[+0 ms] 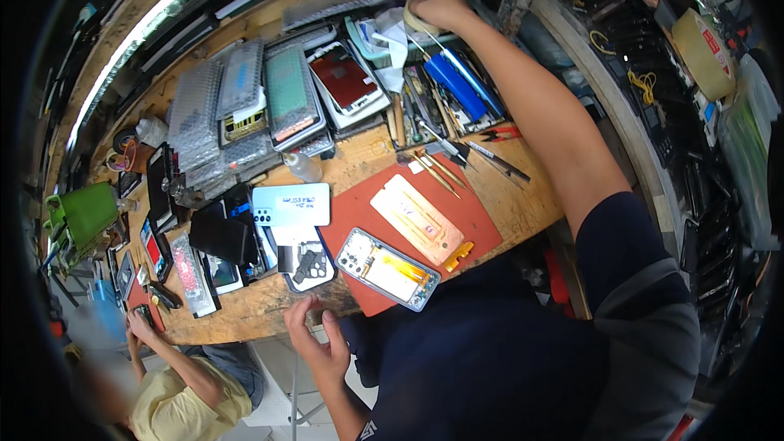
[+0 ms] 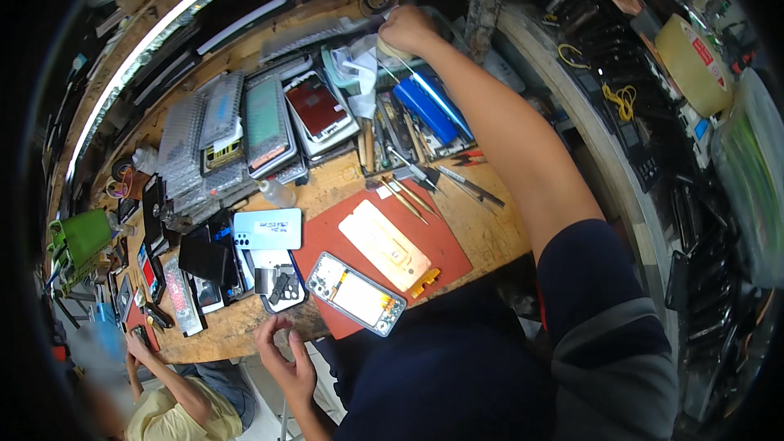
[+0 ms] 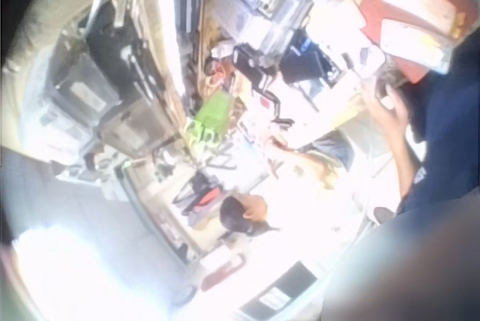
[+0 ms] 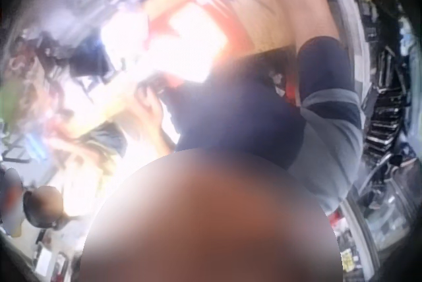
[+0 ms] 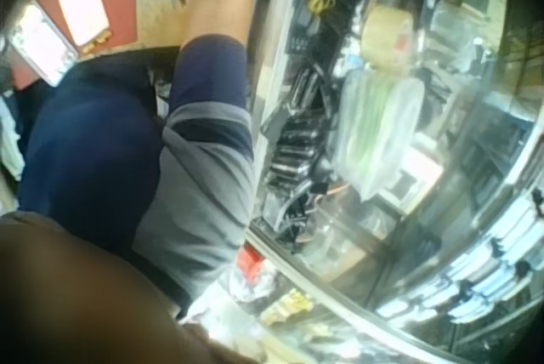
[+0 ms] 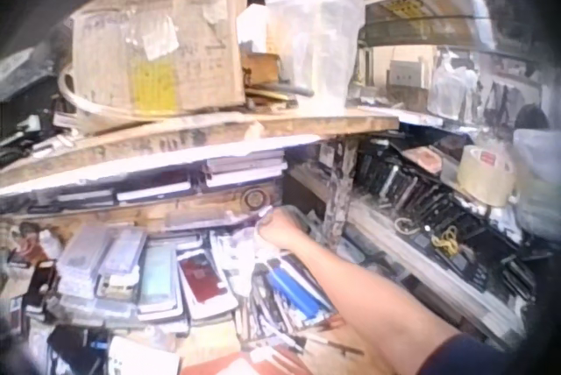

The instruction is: The person handles a disassembled smartphone, removes a protective film from a flexible ribbon cable, and places the cable onto the phone's internal frame. The person then picks up a black phone back cover and positions it over the device.

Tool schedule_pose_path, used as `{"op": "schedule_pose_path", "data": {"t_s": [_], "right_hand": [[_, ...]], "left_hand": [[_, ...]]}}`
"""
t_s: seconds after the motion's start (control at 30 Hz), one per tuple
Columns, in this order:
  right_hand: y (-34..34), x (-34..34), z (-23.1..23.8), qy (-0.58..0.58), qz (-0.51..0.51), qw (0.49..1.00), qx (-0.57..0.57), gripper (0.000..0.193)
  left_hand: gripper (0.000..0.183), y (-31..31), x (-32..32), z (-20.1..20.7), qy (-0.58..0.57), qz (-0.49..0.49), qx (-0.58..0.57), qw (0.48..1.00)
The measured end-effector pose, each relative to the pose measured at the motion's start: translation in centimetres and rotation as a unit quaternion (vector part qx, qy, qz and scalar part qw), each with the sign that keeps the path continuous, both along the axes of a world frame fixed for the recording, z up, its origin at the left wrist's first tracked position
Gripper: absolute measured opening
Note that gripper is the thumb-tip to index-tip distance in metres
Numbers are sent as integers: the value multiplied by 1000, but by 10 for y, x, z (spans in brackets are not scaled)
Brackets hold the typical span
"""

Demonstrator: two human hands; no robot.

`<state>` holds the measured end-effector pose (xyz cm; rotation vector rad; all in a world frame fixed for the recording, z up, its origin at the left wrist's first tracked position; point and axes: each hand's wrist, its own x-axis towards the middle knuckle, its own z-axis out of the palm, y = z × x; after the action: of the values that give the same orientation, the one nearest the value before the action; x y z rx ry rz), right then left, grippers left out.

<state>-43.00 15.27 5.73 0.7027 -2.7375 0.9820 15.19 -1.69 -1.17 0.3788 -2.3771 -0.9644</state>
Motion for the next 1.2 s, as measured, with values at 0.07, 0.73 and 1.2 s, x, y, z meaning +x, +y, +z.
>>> {"op": "schedule_pose_path", "data": {"t_s": [0.07,0.73,1.2], "right_hand": [[-4,-9,7,-59,16,991,-116,45],[10,135,27,-189,270,824,-461,38],[80,279,-4,-1,325,909,-260,44]], "left_hand": [[38,-5,-1,5,-1,15,1,1000],[11,5,-121,56,115,-95,241,959],[45,58,-251,89,19,-219,438,872]]}}
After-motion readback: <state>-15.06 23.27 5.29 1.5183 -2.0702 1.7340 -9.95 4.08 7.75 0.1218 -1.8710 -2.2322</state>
